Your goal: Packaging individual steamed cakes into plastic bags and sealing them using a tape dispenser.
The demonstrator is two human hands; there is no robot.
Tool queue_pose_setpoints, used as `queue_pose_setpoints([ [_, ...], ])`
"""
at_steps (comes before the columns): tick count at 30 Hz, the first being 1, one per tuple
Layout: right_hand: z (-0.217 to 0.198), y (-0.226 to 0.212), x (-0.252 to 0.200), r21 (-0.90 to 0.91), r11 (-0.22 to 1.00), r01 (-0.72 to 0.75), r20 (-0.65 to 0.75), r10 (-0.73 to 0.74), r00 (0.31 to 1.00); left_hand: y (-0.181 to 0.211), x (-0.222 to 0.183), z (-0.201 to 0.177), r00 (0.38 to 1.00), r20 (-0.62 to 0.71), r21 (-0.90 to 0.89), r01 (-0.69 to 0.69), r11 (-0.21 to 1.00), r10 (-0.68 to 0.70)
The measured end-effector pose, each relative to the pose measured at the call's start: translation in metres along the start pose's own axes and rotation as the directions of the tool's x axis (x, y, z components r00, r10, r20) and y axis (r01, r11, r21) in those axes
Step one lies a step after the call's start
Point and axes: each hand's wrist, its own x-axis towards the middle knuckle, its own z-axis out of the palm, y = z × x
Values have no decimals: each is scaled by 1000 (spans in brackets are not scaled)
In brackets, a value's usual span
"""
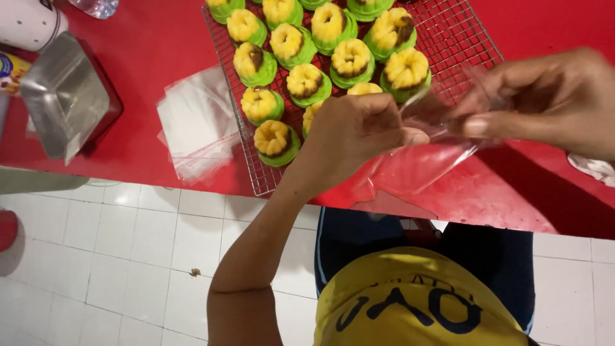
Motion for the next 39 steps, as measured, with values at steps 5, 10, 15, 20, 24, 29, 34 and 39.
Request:
queue_pose_setpoints([
  [5, 11, 0, -2, 177, 984, -8, -115, 28, 993, -10, -4, -8, 984, -141, 82, -96, 992, 107],
  [10, 13, -3, -3, 364, 899, 245, -59, -240, 969, -50, -13, 5, 971, -187, -642, -6, 766, -149],
  [15, 18, -5, -8, 391, 895, 212, 107, -274, 956, -35, -18, 15, 971, -237, -559, -108, 822, -34],
  [20, 24, -30, -10, 362, 888, 283, 174, -363, 915, 21, 5, -3, 654, -36, -613, 582, 534, -756],
  [24, 35, -18, -8, -297, 668, 682, 270, -626, 731, -23, -28, -1, 937, -42, -988, 12, 152, -346],
  [29, 44, -8, -9, -478, 489, 730, 391, -626, 675, -29, -31, -1, 960, 177, -972, 205, 116, -219],
  [34, 37, -38, -27, 84, 994, 64, 17, -65, 998, -37, -47, -6, 1000, -17, -948, -16, 319, -1],
  [39, 34, -14, -11, 691, 712, -122, 265, -92, 960, -44, -51, 5, 967, -30, -862, -153, 483, 252],
])
